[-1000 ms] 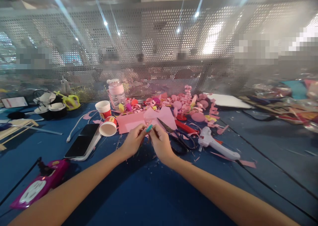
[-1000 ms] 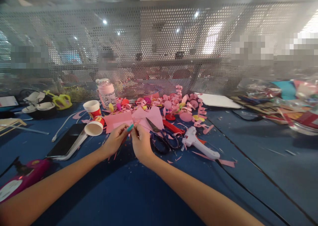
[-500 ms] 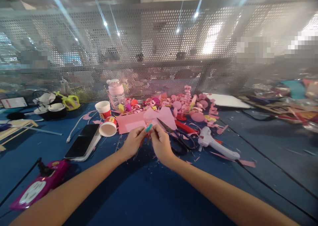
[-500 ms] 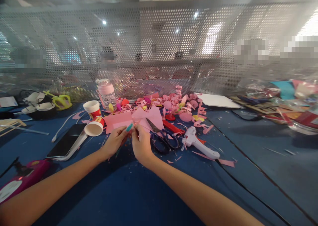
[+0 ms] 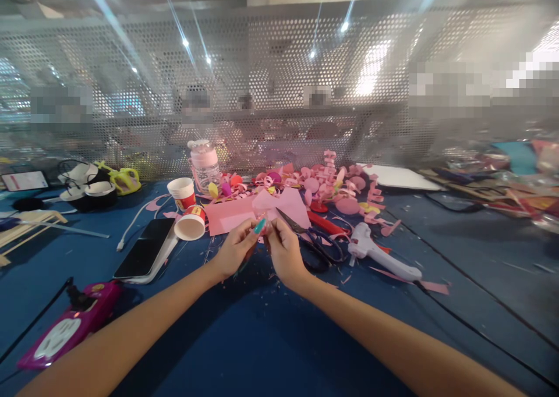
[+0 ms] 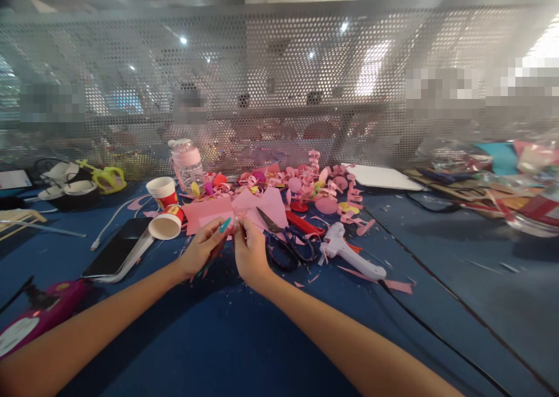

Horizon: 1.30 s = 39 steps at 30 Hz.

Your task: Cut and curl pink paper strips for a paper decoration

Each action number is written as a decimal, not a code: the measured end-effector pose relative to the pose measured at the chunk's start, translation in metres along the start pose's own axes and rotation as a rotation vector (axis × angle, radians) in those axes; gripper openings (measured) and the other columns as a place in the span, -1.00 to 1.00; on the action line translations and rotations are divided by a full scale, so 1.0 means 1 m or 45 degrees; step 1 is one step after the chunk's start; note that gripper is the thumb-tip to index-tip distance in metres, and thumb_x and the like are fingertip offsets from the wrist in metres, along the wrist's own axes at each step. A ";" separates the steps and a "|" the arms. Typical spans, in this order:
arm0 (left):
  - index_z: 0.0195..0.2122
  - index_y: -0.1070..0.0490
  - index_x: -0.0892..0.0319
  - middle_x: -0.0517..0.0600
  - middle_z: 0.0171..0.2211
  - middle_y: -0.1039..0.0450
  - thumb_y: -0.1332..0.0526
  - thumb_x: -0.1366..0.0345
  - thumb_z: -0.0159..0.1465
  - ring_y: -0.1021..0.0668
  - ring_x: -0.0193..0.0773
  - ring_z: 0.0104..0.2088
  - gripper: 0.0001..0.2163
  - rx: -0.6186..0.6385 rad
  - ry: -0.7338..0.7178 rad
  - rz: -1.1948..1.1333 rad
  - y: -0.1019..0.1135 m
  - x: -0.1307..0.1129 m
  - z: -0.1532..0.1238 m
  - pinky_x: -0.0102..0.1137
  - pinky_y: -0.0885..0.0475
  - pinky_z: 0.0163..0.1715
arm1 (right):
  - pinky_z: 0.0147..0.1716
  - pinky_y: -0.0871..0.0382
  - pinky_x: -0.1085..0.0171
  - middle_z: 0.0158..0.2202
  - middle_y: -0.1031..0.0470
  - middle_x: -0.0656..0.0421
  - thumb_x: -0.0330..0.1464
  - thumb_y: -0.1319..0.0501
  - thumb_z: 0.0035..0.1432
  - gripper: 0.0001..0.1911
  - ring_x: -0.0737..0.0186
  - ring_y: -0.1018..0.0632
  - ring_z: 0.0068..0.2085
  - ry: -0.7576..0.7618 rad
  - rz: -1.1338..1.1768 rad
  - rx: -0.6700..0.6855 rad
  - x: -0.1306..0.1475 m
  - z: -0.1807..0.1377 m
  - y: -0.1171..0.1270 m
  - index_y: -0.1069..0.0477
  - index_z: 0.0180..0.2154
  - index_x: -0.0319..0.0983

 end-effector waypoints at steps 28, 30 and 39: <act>-0.41 -0.30 0.20 -0.27 -0.76 0.00 -0.20 0.08 0.13 -0.07 -0.56 -0.77 -0.74 -0.257 0.038 -0.088 0.015 0.004 -0.002 -0.63 0.03 -0.79 | -0.57 -0.08 0.35 -0.62 -0.16 0.30 -0.32 0.08 0.21 -0.74 0.37 -0.23 -0.58 0.067 -0.104 0.049 0.011 -0.002 -0.002 -0.09 -0.52 -0.20; -0.41 -0.30 0.20 -0.27 -0.76 -0.01 -0.21 0.08 0.12 -0.08 -0.56 -0.77 -0.74 -0.254 0.046 -0.095 0.015 0.005 -0.002 -0.63 0.03 -0.79 | -0.57 -0.08 0.35 -0.62 -0.16 0.30 -0.31 0.08 0.22 -0.74 0.38 -0.23 -0.59 0.073 -0.101 0.045 0.010 -0.002 -0.002 -0.09 -0.52 -0.20; -0.41 -0.27 0.19 -0.28 -0.78 0.00 -0.18 0.02 0.11 -0.08 -0.55 -0.79 -0.70 -0.220 0.047 -0.034 0.013 0.012 -0.001 -0.61 0.04 -0.80 | -0.58 -0.04 0.35 -0.63 -0.10 0.32 -0.35 0.03 0.17 -0.76 0.38 -0.20 -0.59 0.136 -0.185 0.097 0.010 0.001 -0.003 -0.05 -0.55 -0.19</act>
Point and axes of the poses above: each hand's wrist, its own z-axis towards the middle knuckle, its own y-axis out of the back of the hand, x = y × z, the point moved 10 cm from there along z, towards the middle knuckle
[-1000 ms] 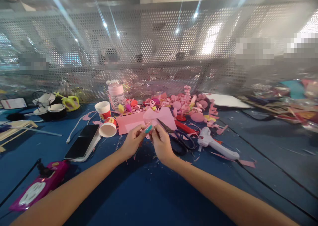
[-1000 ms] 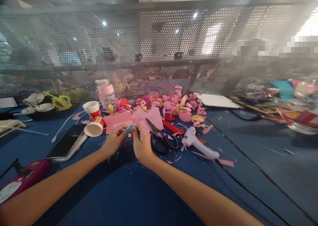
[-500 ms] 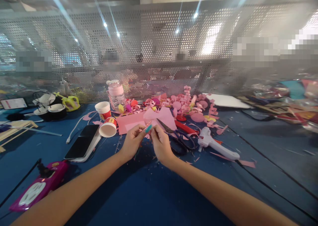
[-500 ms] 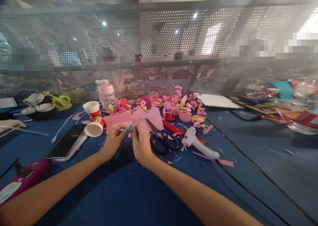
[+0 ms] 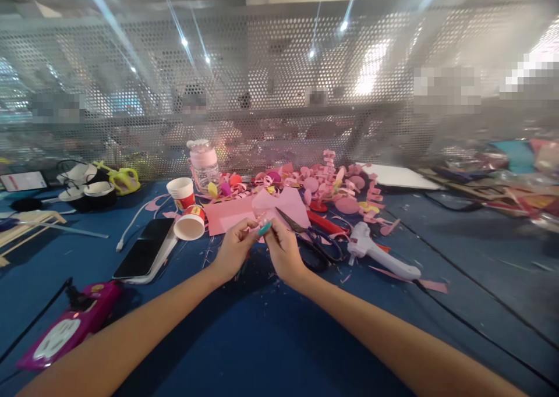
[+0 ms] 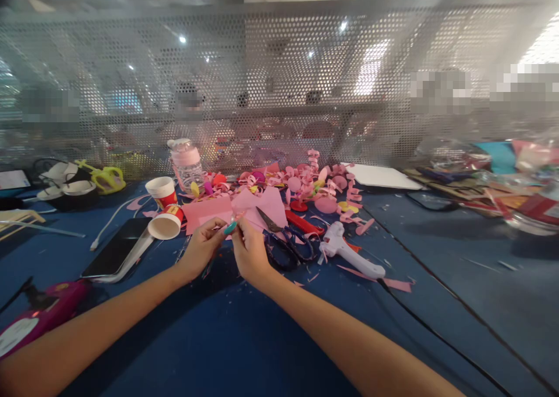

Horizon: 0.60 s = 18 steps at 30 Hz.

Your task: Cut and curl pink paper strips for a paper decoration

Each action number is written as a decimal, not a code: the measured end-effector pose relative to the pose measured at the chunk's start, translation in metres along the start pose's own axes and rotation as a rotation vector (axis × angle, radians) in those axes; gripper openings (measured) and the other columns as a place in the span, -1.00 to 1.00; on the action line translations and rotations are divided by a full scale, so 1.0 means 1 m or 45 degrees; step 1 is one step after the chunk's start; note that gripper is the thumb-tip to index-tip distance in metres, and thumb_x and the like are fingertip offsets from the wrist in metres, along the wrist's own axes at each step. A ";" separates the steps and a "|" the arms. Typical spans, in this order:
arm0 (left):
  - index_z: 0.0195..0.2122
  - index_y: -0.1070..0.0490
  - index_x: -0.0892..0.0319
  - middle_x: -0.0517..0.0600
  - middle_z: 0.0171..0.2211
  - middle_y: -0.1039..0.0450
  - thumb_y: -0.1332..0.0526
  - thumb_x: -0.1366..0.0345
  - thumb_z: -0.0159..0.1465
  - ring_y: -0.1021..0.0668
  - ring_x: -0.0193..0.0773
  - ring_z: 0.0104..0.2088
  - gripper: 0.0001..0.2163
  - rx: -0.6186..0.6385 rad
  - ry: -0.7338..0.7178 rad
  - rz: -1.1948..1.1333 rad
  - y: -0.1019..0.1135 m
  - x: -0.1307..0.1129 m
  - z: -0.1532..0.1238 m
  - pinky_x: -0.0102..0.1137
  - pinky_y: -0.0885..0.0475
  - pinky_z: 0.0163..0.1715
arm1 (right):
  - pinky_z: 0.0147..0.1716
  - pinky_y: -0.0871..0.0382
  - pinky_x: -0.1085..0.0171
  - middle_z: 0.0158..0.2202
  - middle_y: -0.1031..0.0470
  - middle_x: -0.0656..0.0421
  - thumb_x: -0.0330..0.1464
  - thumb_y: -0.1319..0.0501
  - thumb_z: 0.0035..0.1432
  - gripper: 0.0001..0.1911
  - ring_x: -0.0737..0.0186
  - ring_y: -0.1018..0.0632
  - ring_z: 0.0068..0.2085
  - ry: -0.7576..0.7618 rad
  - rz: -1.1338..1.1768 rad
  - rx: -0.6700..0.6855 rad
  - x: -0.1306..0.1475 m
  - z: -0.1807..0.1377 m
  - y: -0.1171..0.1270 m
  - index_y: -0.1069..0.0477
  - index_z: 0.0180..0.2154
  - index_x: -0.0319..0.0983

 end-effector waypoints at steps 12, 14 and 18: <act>-0.44 -0.27 0.20 -0.11 -0.63 -0.30 0.02 -0.01 0.23 -0.38 -0.36 -0.61 -0.64 0.060 -0.036 0.237 0.001 -0.014 0.005 -0.47 -0.27 -0.59 | -0.57 -0.07 0.35 -0.63 -0.08 0.31 -0.30 0.03 0.18 -0.70 0.38 -0.18 -0.58 0.012 0.019 -0.009 0.006 0.003 0.002 -0.04 -0.57 -0.19; -0.46 -0.22 0.18 -0.17 -0.68 -0.19 0.02 0.02 0.25 -0.27 -0.41 -0.67 -0.68 0.037 -0.043 0.295 0.000 -0.013 0.003 -0.50 -0.17 -0.65 | -0.57 -0.07 0.36 -0.63 -0.08 0.31 -0.30 0.02 0.17 -0.72 0.39 -0.17 -0.57 0.001 0.053 0.028 0.005 0.002 -0.002 -0.05 -0.57 -0.20; -0.46 -0.20 0.18 -0.20 -0.65 -0.10 -0.03 0.07 0.24 -0.17 -0.45 -0.66 -0.72 -0.058 -0.111 0.313 0.002 -0.019 -0.001 -0.52 -0.09 -0.65 | -0.63 -0.04 0.37 -0.64 -0.05 0.32 -0.26 0.04 0.19 -0.71 0.40 -0.13 -0.61 -0.103 0.275 0.047 -0.004 -0.001 -0.010 -0.04 -0.55 -0.18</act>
Point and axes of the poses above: each hand's wrist, its own z-axis towards the middle knuckle, its own y-axis out of the back of the hand, x = y × z, the point moved 10 cm from there along z, towards the middle knuckle
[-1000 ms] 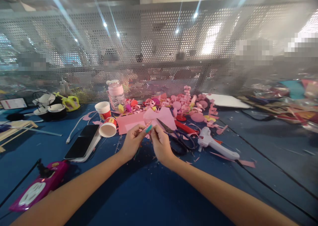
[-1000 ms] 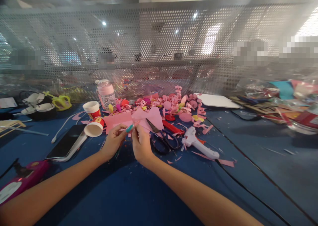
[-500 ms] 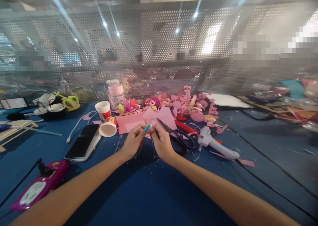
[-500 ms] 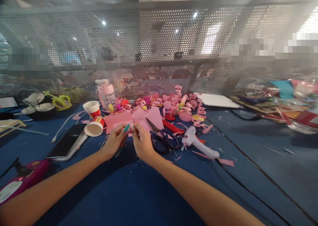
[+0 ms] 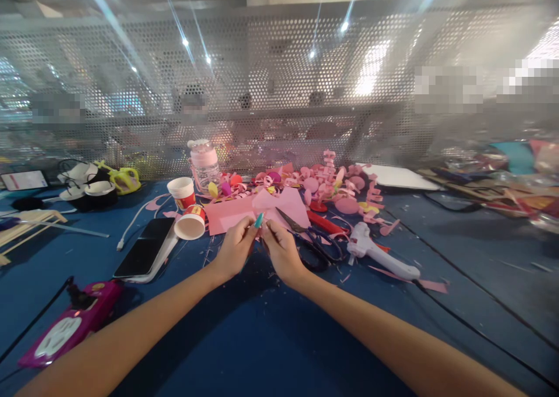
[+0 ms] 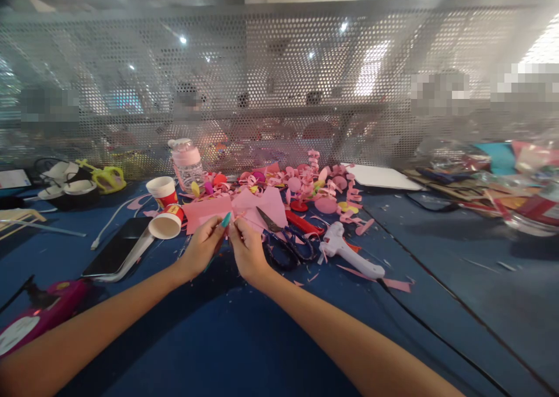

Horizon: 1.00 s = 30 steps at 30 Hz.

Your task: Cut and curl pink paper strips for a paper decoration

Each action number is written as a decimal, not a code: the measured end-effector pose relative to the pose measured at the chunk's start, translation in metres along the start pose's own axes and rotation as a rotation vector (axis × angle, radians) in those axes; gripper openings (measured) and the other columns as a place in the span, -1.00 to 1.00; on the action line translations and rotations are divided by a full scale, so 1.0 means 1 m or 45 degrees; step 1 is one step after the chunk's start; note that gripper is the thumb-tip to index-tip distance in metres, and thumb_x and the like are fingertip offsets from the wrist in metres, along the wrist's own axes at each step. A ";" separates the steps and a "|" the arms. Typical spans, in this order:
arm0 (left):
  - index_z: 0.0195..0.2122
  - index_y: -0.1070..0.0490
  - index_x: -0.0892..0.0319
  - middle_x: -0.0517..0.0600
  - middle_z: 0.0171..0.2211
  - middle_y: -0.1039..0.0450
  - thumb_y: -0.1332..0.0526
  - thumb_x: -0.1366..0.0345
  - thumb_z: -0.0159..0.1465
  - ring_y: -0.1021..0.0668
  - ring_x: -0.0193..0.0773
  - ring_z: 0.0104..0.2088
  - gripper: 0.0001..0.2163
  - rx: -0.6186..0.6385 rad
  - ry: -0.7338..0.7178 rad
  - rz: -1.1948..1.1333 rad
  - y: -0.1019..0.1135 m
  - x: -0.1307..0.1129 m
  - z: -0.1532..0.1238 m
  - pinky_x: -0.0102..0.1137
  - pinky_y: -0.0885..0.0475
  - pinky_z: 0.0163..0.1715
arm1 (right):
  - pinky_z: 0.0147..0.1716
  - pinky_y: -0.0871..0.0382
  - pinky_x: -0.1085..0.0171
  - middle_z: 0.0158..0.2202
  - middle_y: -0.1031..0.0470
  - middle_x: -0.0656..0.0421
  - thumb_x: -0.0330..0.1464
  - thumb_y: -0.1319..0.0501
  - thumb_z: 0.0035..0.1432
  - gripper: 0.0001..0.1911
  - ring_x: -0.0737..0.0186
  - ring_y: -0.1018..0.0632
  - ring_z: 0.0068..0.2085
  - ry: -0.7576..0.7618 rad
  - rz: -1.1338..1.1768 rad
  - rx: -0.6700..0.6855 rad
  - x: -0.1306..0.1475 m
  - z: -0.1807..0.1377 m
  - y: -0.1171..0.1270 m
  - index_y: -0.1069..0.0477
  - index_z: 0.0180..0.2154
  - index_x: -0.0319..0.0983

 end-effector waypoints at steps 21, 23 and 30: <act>-0.44 -0.23 0.19 -0.18 -0.61 -0.15 -0.04 0.13 0.25 -0.22 -0.45 -0.63 -0.76 -0.070 -0.019 0.062 0.006 -0.008 -0.004 -0.54 -0.11 -0.62 | -0.60 -0.04 0.34 -0.66 -0.15 0.29 -0.30 0.11 0.23 -0.71 0.35 -0.22 -0.62 0.084 -0.359 -0.059 0.007 -0.005 0.005 -0.02 -0.55 -0.17; -0.44 -0.24 0.19 -0.19 -0.63 -0.14 -0.04 0.13 0.25 -0.21 -0.45 -0.65 -0.76 -0.080 -0.012 0.085 0.006 -0.007 -0.006 -0.53 -0.11 -0.62 | -0.60 -0.03 0.33 -0.65 -0.15 0.29 -0.28 0.12 0.24 -0.69 0.35 -0.22 -0.61 0.080 -0.391 -0.054 0.007 -0.006 0.005 -0.02 -0.55 -0.17; -0.46 -0.23 0.17 -0.19 -0.68 -0.12 -0.02 0.12 0.26 -0.23 -0.42 -0.68 -0.75 -0.225 -0.069 0.204 0.010 -0.014 -0.014 -0.51 -0.08 -0.63 | -0.61 0.01 0.32 -0.65 -0.14 0.28 -0.31 0.10 0.23 -0.72 0.34 -0.20 -0.63 0.073 -0.590 -0.075 0.011 -0.012 0.001 -0.04 -0.54 -0.17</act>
Point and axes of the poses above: each hand's wrist, its own z-axis towards the middle knuckle, its own y-axis out of the back of the hand, x = y × z, the point moved 10 cm from there along z, towards the middle knuckle
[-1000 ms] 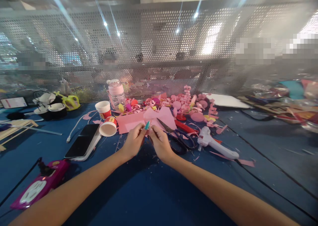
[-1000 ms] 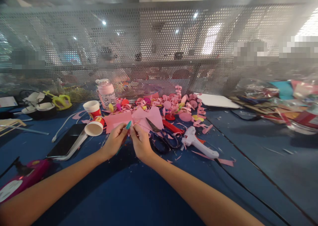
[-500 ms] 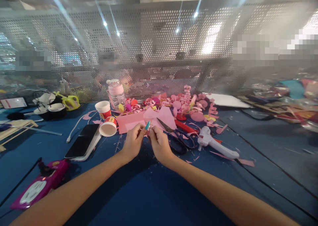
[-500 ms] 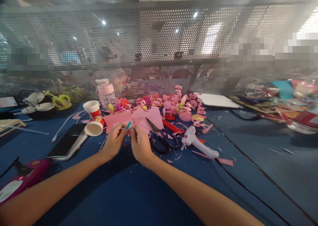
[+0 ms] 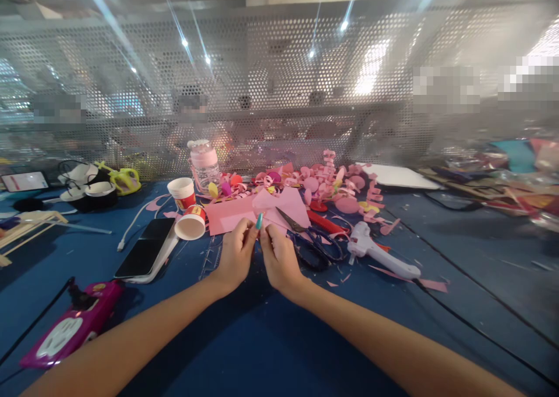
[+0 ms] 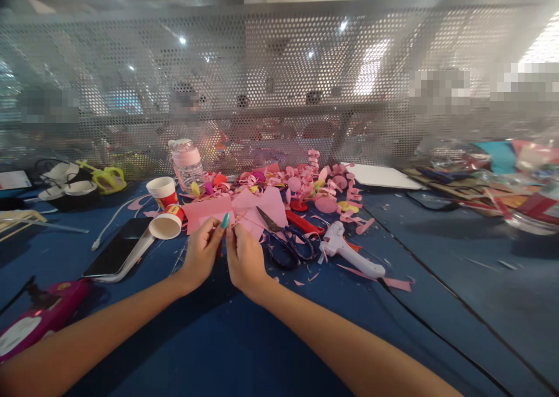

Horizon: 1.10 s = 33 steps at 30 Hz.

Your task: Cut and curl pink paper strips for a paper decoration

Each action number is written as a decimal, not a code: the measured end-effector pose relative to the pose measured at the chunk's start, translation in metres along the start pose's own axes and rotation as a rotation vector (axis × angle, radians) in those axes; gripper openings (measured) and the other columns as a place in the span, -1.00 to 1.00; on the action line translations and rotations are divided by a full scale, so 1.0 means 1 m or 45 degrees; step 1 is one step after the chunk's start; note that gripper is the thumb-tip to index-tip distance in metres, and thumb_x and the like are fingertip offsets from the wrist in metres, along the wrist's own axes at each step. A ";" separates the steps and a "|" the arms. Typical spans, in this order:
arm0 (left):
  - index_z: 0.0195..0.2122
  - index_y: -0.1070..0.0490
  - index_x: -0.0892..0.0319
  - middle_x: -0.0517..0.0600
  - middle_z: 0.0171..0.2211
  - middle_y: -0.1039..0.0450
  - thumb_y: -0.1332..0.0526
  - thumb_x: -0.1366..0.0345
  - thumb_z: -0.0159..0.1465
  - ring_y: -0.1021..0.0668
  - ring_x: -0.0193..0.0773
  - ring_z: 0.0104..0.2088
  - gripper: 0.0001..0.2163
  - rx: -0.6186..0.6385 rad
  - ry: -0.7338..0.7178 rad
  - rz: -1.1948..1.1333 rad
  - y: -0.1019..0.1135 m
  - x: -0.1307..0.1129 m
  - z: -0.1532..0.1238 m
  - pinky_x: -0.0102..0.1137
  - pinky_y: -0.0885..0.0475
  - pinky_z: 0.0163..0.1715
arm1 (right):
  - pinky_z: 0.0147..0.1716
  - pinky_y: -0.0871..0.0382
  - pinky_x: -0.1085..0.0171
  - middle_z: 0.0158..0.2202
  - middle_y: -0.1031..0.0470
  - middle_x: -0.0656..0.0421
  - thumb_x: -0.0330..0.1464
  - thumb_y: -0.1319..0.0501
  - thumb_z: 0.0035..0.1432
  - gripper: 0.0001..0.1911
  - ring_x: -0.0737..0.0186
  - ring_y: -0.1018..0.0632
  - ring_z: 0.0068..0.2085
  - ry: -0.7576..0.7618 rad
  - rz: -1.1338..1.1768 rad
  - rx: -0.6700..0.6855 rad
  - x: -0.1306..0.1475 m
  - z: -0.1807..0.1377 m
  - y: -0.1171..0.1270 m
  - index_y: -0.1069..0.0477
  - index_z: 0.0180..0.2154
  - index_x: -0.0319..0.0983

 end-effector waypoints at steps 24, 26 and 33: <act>-0.42 -0.27 0.18 -0.08 -0.52 -0.27 0.03 0.09 0.26 -0.33 -0.34 -0.50 -0.72 -0.158 0.127 -0.181 0.004 0.000 -0.006 -0.46 -0.21 -0.49 | -0.57 -0.08 0.32 -0.61 -0.14 0.27 -0.34 0.11 0.22 -0.76 0.33 -0.23 -0.59 0.057 0.200 -0.194 0.013 -0.004 0.014 -0.01 -0.51 -0.16; -0.45 -0.25 0.18 -0.08 -0.53 -0.27 0.01 0.14 0.27 -0.33 -0.34 -0.50 -0.75 -0.126 0.092 -0.096 0.004 -0.004 -0.005 -0.46 -0.20 -0.48 | -0.57 -0.08 0.32 -0.60 -0.15 0.27 -0.33 0.10 0.22 -0.77 0.33 -0.23 -0.59 0.053 0.212 -0.178 0.012 -0.004 0.013 -0.02 -0.51 -0.17; -0.54 -0.14 0.16 -0.16 -0.64 -0.16 0.02 0.22 0.28 -0.26 -0.39 -0.62 -0.75 -0.107 0.020 0.066 0.005 -0.011 -0.005 -0.48 -0.10 -0.58 | -0.59 -0.07 0.34 -0.61 -0.18 0.27 -0.30 0.10 0.23 -0.75 0.36 -0.24 -0.59 0.012 0.285 -0.109 0.006 -0.002 0.005 -0.08 -0.50 -0.18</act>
Point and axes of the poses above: each hand's wrist, its own z-axis towards the middle knuckle, its own y-axis out of the back of the hand, x = y × z, the point moved 10 cm from there along z, towards the middle knuckle
